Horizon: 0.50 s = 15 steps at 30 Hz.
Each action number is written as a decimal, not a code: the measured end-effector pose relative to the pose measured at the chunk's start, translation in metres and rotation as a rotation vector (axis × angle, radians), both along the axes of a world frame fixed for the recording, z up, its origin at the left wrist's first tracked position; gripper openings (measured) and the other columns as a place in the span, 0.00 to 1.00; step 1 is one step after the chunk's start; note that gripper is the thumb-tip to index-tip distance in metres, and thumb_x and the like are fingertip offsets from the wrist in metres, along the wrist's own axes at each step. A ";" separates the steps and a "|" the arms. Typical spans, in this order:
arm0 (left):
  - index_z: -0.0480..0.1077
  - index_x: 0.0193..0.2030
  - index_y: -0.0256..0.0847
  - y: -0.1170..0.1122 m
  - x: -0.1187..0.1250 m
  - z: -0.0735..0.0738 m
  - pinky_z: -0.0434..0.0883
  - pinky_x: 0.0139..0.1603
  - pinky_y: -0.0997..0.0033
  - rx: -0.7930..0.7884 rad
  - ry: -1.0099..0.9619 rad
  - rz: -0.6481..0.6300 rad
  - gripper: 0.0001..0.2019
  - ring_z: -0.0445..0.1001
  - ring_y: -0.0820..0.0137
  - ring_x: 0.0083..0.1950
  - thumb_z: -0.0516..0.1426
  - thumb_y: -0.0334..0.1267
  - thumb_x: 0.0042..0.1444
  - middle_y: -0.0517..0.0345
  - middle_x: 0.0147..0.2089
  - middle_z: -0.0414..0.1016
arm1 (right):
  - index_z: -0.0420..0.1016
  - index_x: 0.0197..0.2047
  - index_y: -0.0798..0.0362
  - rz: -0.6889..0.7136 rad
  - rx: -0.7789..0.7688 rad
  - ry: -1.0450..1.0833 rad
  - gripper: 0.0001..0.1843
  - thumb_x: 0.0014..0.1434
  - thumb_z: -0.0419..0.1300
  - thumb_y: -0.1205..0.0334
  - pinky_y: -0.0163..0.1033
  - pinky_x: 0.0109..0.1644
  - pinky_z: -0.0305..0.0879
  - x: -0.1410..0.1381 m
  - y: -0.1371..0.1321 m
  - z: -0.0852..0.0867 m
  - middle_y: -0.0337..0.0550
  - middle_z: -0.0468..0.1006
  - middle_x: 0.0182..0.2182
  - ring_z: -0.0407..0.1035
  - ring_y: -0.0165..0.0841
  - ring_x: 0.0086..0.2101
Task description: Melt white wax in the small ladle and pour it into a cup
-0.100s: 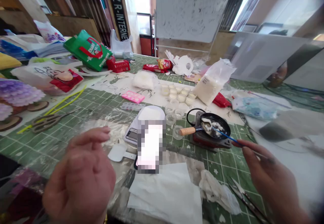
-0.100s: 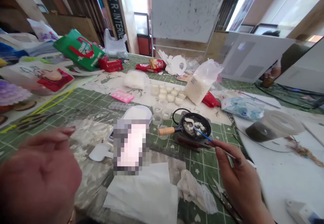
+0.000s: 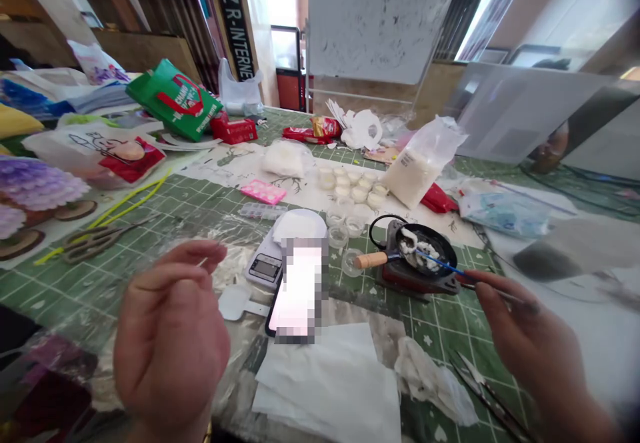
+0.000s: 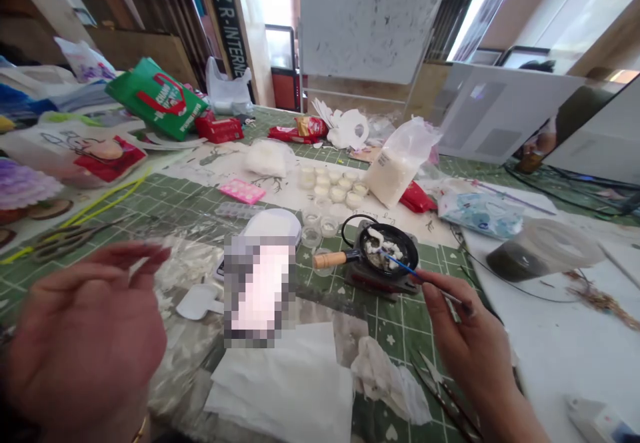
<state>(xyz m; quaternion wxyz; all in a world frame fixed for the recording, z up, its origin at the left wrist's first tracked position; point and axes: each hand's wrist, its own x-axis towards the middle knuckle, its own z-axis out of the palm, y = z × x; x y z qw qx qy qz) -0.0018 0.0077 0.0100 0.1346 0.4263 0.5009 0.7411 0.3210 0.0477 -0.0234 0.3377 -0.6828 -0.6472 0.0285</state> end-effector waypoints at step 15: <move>0.72 0.28 0.40 -0.005 -0.021 -0.032 0.63 0.51 0.46 0.193 0.225 -0.216 0.12 0.72 0.60 0.36 0.49 0.39 0.53 0.55 0.28 0.72 | 0.73 0.40 0.48 0.069 0.068 -0.200 0.19 0.57 0.49 0.46 0.41 0.34 0.64 -0.002 0.007 0.002 0.44 0.75 0.35 0.69 0.40 0.38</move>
